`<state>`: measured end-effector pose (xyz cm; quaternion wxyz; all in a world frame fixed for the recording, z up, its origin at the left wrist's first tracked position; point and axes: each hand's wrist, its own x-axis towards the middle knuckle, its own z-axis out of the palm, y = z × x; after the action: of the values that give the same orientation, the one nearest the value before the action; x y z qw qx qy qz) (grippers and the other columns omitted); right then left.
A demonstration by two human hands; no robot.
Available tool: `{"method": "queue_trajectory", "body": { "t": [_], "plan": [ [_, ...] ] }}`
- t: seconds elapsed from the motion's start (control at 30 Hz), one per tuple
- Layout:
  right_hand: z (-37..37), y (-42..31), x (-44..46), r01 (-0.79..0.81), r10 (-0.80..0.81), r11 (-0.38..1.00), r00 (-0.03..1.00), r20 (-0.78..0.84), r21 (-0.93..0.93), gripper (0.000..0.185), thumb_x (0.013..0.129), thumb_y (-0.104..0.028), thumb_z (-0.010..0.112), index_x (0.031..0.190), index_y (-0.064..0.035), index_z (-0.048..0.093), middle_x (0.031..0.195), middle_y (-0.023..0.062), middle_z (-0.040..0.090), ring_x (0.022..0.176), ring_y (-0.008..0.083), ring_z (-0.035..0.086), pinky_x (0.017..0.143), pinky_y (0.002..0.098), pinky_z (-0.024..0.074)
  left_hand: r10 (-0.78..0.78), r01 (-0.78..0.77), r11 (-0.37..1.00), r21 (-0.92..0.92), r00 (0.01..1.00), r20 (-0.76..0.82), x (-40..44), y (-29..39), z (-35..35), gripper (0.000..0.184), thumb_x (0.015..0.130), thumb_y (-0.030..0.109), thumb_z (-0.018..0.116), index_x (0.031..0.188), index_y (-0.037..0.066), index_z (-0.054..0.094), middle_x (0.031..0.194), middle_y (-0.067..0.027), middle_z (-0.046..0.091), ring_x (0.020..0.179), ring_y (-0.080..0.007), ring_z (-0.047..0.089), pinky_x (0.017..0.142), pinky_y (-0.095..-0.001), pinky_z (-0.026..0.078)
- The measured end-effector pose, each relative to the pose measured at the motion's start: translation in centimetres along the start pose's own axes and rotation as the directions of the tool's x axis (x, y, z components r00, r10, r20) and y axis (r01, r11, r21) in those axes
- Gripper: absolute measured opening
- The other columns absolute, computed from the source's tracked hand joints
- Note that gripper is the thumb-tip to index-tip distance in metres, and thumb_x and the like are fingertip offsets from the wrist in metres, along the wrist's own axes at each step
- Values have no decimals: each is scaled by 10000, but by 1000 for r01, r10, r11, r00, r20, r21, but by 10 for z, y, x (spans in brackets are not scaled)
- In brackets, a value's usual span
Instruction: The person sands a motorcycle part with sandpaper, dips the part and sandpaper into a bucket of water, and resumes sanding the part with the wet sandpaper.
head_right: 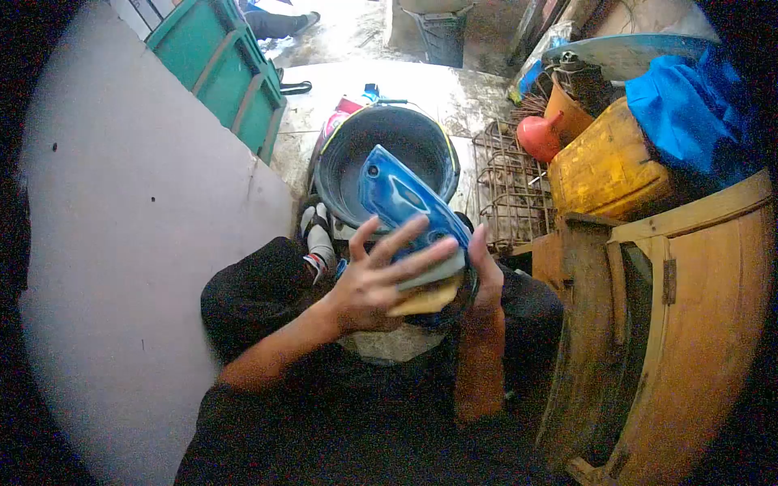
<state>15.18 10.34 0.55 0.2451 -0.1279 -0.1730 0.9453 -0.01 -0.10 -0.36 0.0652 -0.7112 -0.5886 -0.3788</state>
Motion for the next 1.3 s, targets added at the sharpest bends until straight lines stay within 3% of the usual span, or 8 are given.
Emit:
{"method": "queue_trajectory", "body": {
  "t": [0.17,0.27,0.37,0.5,0.6,0.7,0.77,1.3],
  "plan": [
    [11,3,0,24,2,984,989,147,-179,758,1017,-567,330,1362,99,447,1302,259,575,1156,346,612,1013,458,491,-611,535,788,-305,743,-274,22,-11,-9,383,843,236,589,1206,197,709,1447,-21,539,1399,-319,404,1155,-537,118],
    [18,3,0,64,-65,998,986,-150,-10,776,1012,-582,321,1368,96,443,1256,268,601,1082,359,648,953,458,532,28,-23,998,-55,995,99,-2,7,-9,401,941,227,516,1317,132,620,1413,-77,557,1415,-386,346,1138,-586,105],
    [19,0,3,17,-8,999,973,229,-38,788,1010,-592,311,1386,91,427,1299,267,574,1138,355,618,1004,461,494,-496,543,831,123,822,-280,20,-17,-8,364,913,286,555,1258,273,669,1446,-10,537,1425,-301,365,1154,-548,105],
    [9,0,0,66,-60,997,991,-119,50,793,1009,-592,312,1388,97,417,1242,287,603,1085,367,647,938,463,537,35,-33,999,-40,999,40,3,5,-9,367,835,191,587,1180,204,711,1474,-8,509,1430,-315,356,1165,-522,70],
    [1,-2,0,87,-93,982,995,-29,-167,792,1008,-592,313,1393,93,412,1270,310,574,1117,383,627,968,472,516,-435,442,895,51,894,-105,15,-18,-8,385,855,168,570,1217,209,695,1461,-18,520,1432,-297,355,1162,-518,102],
    [9,-4,5,-1,42,987,966,255,-158,770,1013,-577,317,1403,81,405,1350,306,518,1192,387,582,1031,493,467,-436,457,889,27,862,-259,16,-18,-12,423,852,173,579,1260,239,671,1492,-17,485,1435,-286,342,1162,-503,107],
    [11,1,1,78,-97,990,982,-163,-114,767,1012,-570,334,1409,84,390,1346,309,519,1183,393,587,1014,495,483,-56,60,998,-29,992,116,5,-2,-15,445,834,172,598,1269,233,667,1513,-9,459,1428,-280,346,1156,-506,123],
    [7,-3,9,-37,21,978,996,-82,-205,680,1035,-510,326,1419,46,405,1332,224,571,1155,327,622,1019,476,487,-275,267,936,230,961,3,14,-18,-21,503,838,148,597,1328,257,628,1512,-5,460,1451,-296,292,1158,-535,53]
  ]
}}
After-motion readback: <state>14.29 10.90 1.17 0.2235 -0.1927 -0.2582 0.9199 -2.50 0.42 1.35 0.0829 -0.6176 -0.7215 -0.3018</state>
